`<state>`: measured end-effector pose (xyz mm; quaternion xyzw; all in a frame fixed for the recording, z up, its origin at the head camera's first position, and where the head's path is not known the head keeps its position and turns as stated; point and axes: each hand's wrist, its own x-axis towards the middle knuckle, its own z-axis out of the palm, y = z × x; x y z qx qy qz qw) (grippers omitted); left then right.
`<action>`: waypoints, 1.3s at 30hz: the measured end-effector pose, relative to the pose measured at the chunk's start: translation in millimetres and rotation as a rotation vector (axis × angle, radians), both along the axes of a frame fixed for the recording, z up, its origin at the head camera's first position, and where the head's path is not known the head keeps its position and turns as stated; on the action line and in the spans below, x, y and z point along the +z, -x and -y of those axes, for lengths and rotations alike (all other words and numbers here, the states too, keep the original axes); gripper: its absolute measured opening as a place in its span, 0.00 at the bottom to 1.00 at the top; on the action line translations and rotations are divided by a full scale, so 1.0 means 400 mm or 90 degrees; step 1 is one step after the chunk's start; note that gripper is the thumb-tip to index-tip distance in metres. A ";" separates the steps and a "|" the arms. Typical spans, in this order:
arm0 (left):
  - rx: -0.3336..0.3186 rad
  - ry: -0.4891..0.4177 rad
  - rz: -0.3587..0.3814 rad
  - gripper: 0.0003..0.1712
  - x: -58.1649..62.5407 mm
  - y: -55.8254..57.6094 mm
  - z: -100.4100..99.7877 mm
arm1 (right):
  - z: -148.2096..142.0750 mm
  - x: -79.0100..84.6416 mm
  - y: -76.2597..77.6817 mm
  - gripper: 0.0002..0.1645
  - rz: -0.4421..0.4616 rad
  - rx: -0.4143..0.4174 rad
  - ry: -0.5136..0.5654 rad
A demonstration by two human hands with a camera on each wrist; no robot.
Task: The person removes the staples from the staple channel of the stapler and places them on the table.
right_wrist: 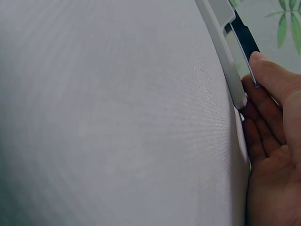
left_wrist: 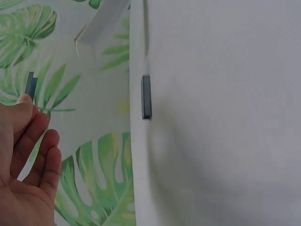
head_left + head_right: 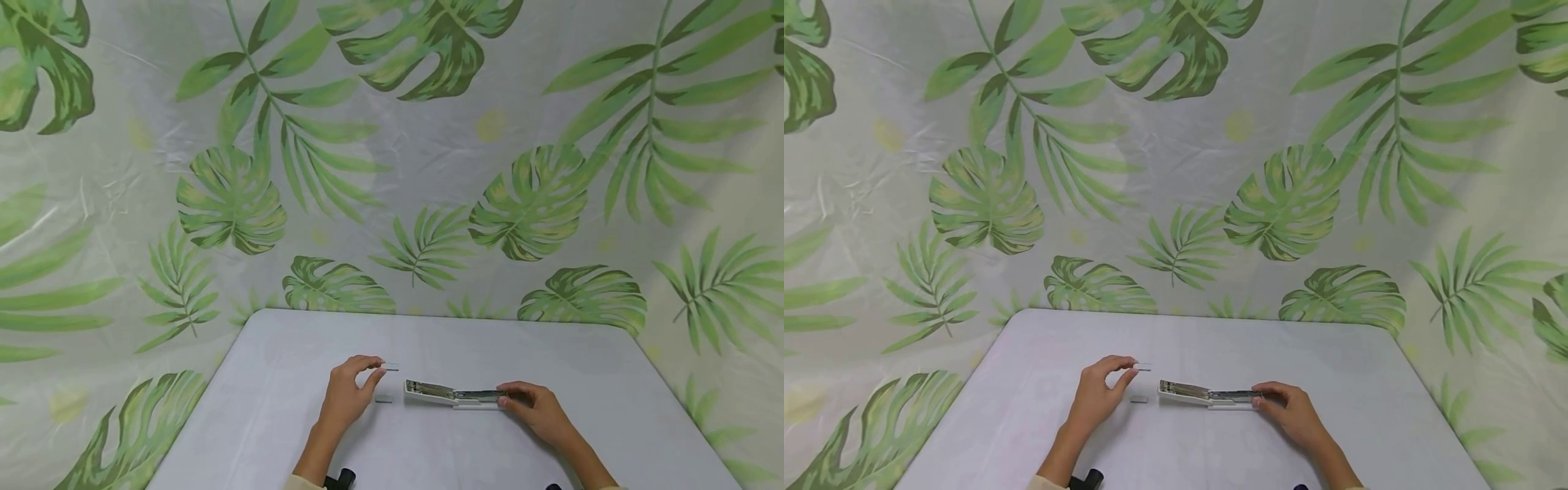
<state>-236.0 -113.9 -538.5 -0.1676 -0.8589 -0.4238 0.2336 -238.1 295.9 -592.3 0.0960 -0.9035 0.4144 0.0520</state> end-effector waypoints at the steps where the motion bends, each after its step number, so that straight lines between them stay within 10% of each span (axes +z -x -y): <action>1: 0.002 0.004 0.008 0.11 -0.003 0.000 0.008 | 0.000 0.000 0.000 0.15 -0.001 0.000 -0.002; 39: -0.026 0.107 0.175 0.09 -0.095 -0.002 0.158 | 0.006 0.008 -0.007 0.15 0.005 0.001 -0.007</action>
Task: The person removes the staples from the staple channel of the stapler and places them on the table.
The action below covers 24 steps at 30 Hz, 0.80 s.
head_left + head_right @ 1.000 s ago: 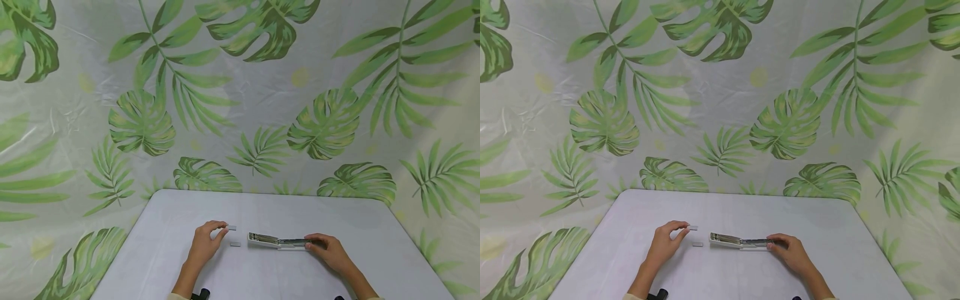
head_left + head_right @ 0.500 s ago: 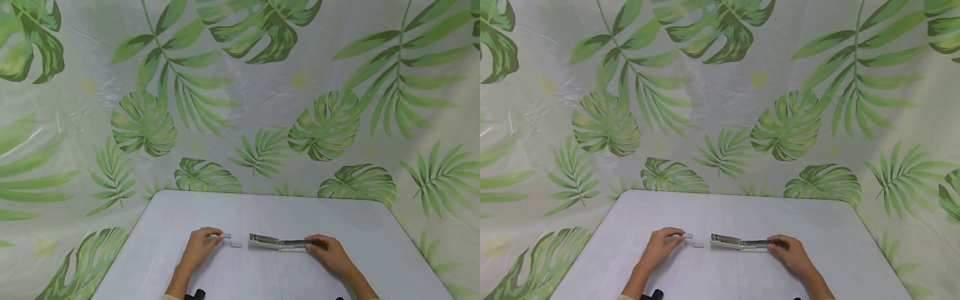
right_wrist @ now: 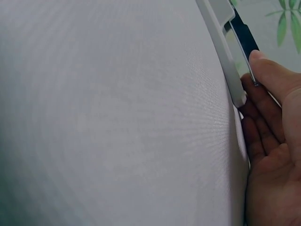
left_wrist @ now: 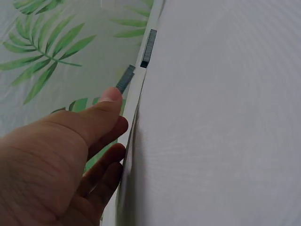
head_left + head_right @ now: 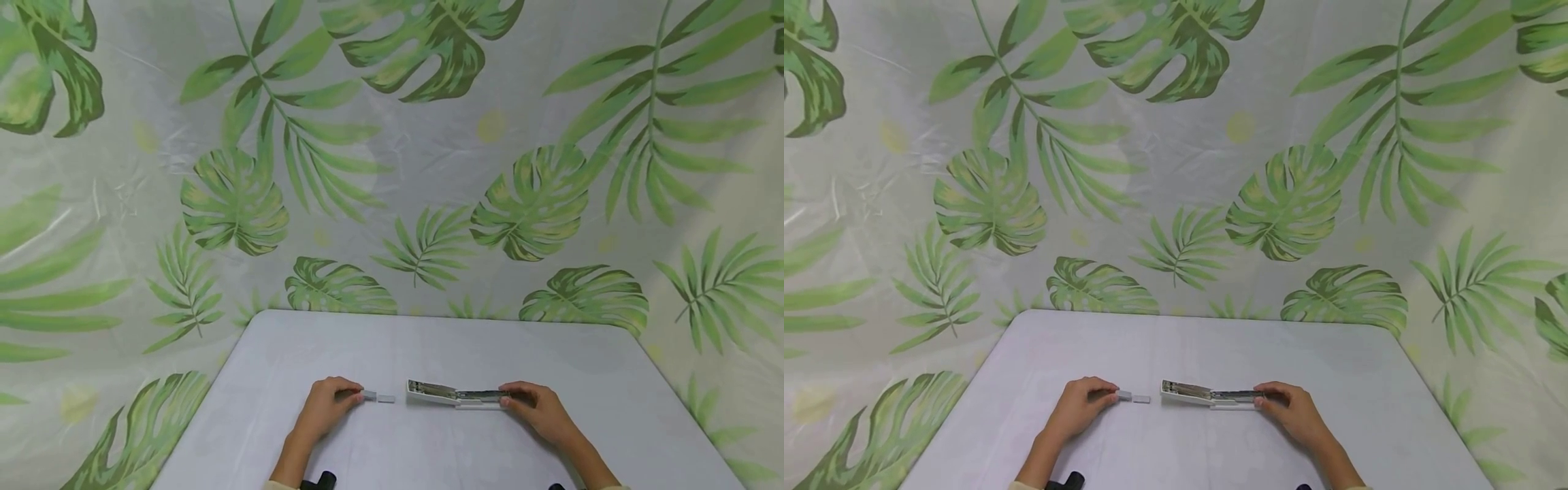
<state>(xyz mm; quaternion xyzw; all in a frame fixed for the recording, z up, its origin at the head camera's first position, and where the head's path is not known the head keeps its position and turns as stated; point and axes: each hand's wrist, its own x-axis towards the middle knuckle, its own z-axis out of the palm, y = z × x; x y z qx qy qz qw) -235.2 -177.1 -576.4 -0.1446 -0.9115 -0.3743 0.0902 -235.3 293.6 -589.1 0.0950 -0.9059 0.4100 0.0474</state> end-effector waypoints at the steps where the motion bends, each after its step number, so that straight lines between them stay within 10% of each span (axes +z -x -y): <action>1: -0.001 0.006 -0.004 0.09 -0.001 0.000 -0.001 | -0.001 -0.001 0.000 0.15 0.001 -0.001 0.003; 24: 0.001 0.098 -0.031 0.08 0.014 0.000 -0.013 | -0.005 -0.009 0.004 0.15 -0.013 0.009 0.004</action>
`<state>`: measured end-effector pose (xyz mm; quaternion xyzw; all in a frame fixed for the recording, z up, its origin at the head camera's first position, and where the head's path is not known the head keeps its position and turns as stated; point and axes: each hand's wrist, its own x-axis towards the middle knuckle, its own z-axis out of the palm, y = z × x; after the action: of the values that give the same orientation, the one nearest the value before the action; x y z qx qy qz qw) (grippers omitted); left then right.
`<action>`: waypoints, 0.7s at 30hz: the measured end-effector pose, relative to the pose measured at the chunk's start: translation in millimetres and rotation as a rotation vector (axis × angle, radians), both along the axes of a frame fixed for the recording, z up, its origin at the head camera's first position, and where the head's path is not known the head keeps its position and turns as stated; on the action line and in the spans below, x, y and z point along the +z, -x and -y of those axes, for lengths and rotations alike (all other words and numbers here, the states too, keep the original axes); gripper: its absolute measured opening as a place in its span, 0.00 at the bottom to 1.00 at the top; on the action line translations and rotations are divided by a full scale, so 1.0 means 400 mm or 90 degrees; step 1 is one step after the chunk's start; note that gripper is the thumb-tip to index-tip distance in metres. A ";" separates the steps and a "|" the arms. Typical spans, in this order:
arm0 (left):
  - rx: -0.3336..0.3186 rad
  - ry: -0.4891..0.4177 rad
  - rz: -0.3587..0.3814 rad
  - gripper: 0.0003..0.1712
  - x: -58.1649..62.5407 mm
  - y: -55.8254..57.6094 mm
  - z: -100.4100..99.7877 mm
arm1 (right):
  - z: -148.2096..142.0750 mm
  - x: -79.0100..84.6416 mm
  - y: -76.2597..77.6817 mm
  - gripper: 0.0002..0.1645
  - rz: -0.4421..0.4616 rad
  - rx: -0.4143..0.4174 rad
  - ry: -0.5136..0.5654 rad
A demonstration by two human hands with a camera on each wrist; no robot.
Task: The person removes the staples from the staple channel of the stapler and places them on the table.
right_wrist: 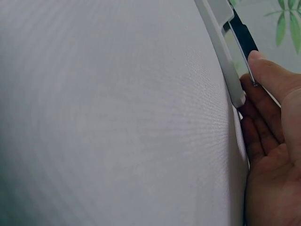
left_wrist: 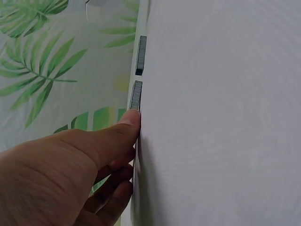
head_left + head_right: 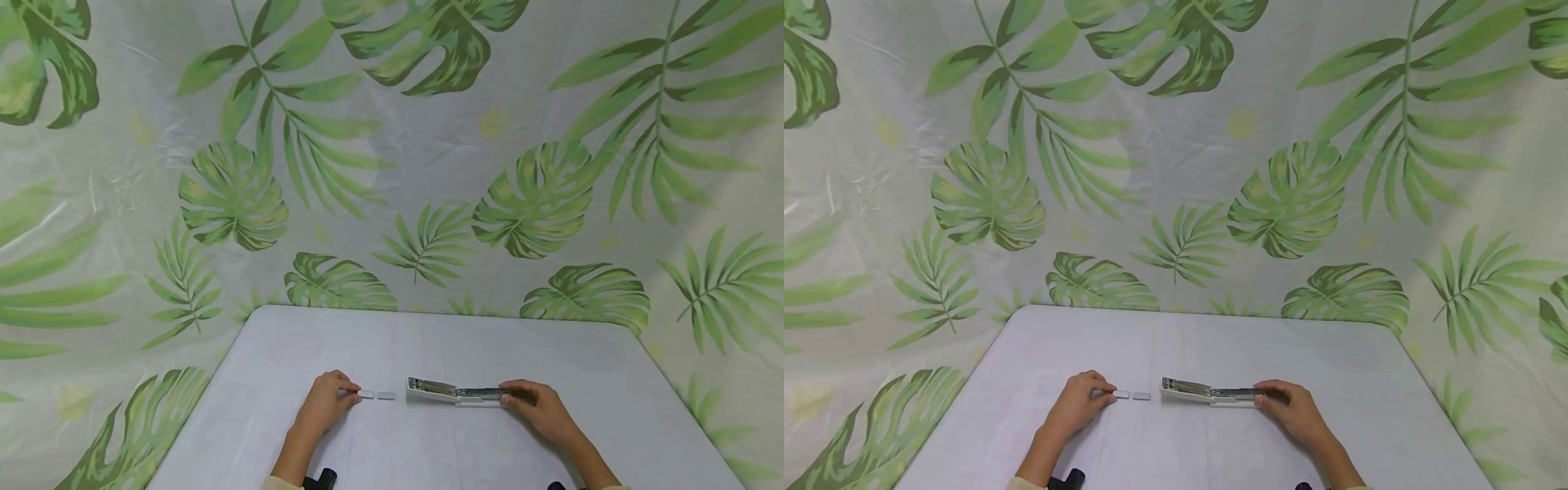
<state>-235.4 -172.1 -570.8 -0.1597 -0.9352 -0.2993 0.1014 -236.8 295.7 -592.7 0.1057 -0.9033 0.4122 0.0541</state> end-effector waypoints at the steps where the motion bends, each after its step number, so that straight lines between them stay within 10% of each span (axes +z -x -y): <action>1: 0.003 -0.001 -0.001 0.08 0.001 -0.001 -0.001 | 0.000 0.001 -0.001 0.15 -0.002 0.000 -0.001; 21: -0.025 0.000 0.046 0.10 0.014 -0.004 0.002 | 0.005 0.015 -0.007 0.16 -0.008 0.020 -0.006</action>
<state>-233.9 -172.7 -565.2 -0.1672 -0.9350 -0.3066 0.0616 -234.2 293.7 -586.6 0.1225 -0.9033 0.4078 0.0529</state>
